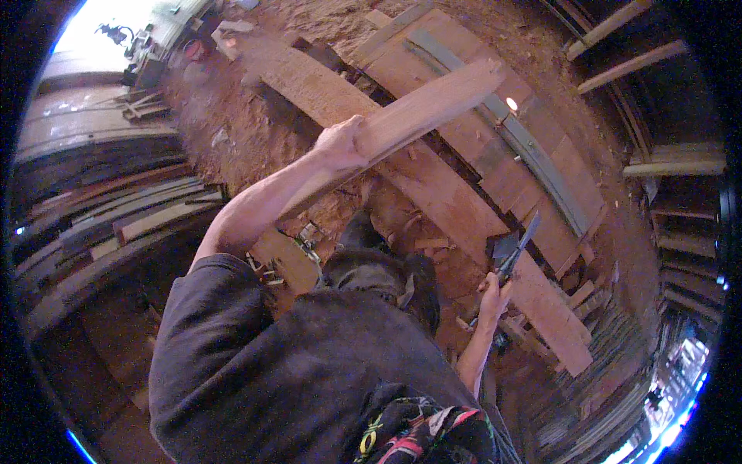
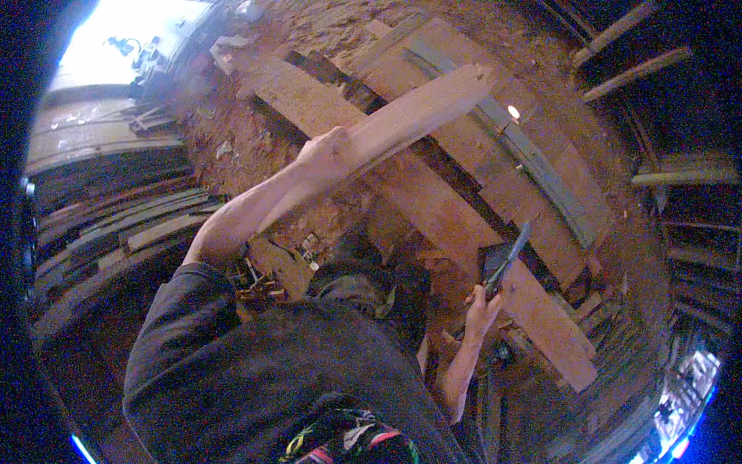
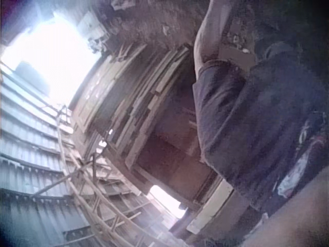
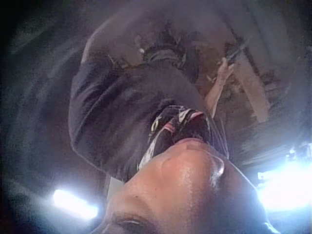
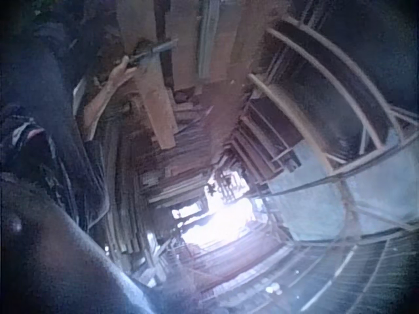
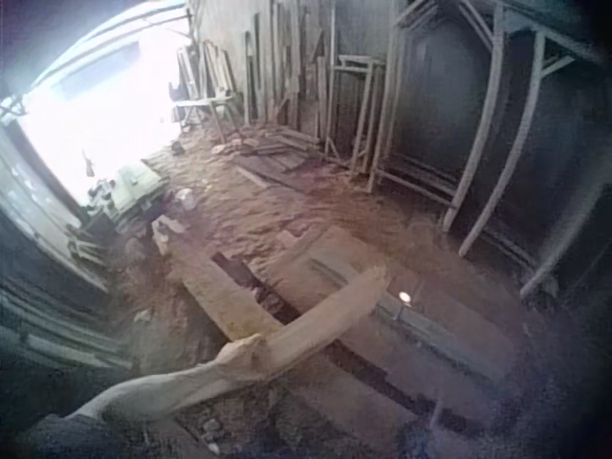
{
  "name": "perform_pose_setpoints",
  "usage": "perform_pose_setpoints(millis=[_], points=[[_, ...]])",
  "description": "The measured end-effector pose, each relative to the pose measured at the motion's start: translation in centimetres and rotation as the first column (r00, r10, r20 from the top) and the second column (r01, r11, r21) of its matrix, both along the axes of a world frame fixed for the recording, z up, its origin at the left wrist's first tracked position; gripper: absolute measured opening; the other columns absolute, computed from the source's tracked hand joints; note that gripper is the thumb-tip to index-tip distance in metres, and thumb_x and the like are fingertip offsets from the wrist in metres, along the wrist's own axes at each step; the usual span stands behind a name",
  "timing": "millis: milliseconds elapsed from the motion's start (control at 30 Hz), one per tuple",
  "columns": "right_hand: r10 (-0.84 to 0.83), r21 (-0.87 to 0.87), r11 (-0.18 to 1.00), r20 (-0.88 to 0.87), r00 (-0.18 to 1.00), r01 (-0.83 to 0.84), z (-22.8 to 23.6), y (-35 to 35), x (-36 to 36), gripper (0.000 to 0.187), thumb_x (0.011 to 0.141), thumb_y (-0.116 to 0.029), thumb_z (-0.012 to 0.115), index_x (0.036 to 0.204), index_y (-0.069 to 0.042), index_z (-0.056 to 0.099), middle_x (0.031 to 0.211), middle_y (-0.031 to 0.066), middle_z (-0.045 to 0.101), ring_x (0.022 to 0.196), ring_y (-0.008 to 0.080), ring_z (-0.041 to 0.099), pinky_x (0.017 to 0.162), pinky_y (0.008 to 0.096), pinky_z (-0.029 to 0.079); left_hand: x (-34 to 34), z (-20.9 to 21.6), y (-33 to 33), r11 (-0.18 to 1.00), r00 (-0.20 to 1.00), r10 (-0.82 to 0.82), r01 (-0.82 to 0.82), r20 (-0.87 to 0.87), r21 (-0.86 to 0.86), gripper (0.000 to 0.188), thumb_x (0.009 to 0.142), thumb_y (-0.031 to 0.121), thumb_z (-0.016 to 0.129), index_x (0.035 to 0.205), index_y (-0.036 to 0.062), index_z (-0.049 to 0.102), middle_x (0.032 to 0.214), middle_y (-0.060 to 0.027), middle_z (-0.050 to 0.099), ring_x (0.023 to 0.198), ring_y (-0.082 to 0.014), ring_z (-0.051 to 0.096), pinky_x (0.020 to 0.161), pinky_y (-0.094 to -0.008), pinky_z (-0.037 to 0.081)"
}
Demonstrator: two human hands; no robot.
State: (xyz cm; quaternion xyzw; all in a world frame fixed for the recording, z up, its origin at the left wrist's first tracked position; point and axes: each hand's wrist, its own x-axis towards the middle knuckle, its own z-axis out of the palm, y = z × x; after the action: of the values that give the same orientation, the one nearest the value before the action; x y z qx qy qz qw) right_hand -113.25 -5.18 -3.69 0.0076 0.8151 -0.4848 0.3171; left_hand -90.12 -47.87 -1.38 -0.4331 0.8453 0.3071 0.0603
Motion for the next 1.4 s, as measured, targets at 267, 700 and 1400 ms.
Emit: perform_pose_setpoints(millis=[267,700,1400], points=[[-0.206,-0.149,0.968,-0.009,0.978,0.203,1.9,-2.7,2.2,0.022,0.087,-0.013,0.06,0.105,-0.002,0.057,0.076,0.0029,0.054,0.058,0.0123,0.051,0.052,0.0286,0.045,1.1,-0.1,-9.8,0.907,0.932,-0.358,0.361,-0.055,0.215,0.103,0.059,0.035,0.086,0.142,-0.0007,0.037,0.121,-0.0182,0.06,0.106,-0.0289,0.062,0.091,-0.0384,0.05],[0.053,-0.103,0.991,-0.252,0.966,-0.082,3.4,-15.7,-3.9,0.032,0.091,-0.018,0.065,0.114,0.002,0.056,0.07,-0.0007,0.051,0.055,0.0086,0.051,0.05,0.0253,0.042,4.7,-7.0,-14.2,0.907,0.906,-0.421,0.42,0.054,0.022,0.084,0.074,0.045,0.075,0.144,0.0124,0.041,0.14,-0.015,0.045,0.133,-0.0369,0.036,0.11,-0.0497,0.029],[0.462,-0.094,0.884,0.039,0.886,-0.457,-5.9,-32.2,-16.8,0.048,0.082,-0.021,0.075,0.121,0.003,0.06,0.103,0.0055,0.064,0.091,0.0169,0.06,0.081,0.0295,0.047,31.7,-6.0,1.6,0.665,0.53,0.727,-0.703,-0.437,0.253,0.054,0.087,0.028,0.073,0.128,-0.0007,0.051,0.12,-0.011,0.058,0.105,-0.0209,0.058,0.089,-0.0332,0.049]])
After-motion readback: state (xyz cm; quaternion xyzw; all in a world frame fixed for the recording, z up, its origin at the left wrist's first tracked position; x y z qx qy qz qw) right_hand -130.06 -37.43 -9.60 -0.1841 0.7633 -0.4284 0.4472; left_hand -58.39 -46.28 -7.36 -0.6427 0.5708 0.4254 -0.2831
